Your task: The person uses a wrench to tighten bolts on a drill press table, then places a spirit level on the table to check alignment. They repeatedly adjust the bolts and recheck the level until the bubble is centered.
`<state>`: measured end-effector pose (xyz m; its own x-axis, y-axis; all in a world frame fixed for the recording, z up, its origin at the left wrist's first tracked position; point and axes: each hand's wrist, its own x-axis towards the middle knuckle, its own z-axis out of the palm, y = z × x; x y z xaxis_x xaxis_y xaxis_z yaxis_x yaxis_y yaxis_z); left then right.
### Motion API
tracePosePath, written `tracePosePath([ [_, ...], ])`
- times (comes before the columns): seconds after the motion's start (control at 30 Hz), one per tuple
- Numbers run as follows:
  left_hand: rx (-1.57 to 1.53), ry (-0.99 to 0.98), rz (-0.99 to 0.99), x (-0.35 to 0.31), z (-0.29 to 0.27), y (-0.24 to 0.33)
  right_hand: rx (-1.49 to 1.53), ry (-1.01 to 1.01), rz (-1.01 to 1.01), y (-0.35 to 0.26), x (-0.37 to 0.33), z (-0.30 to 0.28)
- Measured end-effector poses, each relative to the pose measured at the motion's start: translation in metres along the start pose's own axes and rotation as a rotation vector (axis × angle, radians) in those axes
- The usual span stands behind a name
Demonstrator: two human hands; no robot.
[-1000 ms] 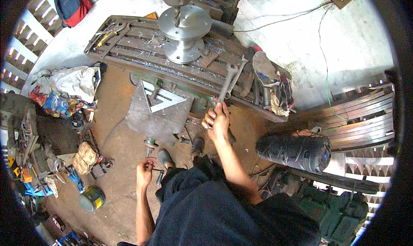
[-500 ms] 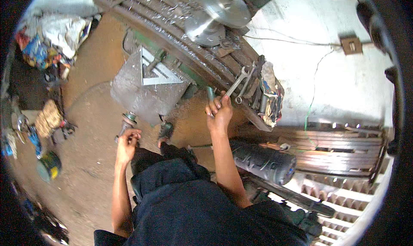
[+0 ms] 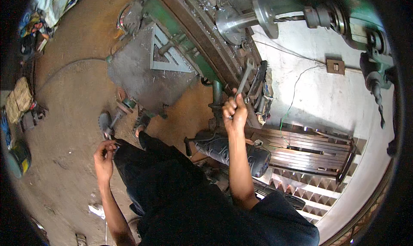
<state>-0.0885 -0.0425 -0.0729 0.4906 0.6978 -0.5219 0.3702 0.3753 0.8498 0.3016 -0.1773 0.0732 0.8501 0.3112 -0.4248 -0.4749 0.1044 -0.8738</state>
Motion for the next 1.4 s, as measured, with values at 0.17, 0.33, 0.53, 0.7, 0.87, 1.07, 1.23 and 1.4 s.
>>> tracePosePath([
  [0.17, -0.061, -0.180, 0.093, 0.004, 0.028, 0.064, -0.116, 0.017, -0.036, 0.035, -0.080, 0.013],
  [0.33, -0.273, -0.566, 0.189, 0.021, 0.105, 0.141, -0.342, -0.084, -0.037, 0.056, -0.134, 0.013],
  [0.53, -0.022, -0.598, 0.342, 0.021, 0.188, 0.173, -0.561, -0.104, -0.275, 0.075, -0.142, -0.015],
  [0.7, -0.034, -0.526, 0.206, 0.016, 0.239, 0.184, -0.565, -0.276, -0.316, 0.029, -0.123, -0.068],
  [0.87, 0.108, -0.575, 0.355, 0.006, 0.275, 0.211, -0.648, 0.102, -0.542, -0.030, -0.067, -0.128],
  [1.07, 0.219, -0.583, 0.179, 0.013, 0.305, 0.236, -0.861, 0.438, -0.728, -0.084, 0.031, -0.201],
  [1.23, 0.153, -0.559, 0.266, 0.011, 0.326, 0.235, -1.216, 0.509, -0.704, -0.084, 0.087, -0.214],
  [1.4, 0.164, -0.529, 0.297, 0.007, 0.339, 0.236, -1.240, 0.396, -0.541, -0.087, 0.108, -0.228],
])
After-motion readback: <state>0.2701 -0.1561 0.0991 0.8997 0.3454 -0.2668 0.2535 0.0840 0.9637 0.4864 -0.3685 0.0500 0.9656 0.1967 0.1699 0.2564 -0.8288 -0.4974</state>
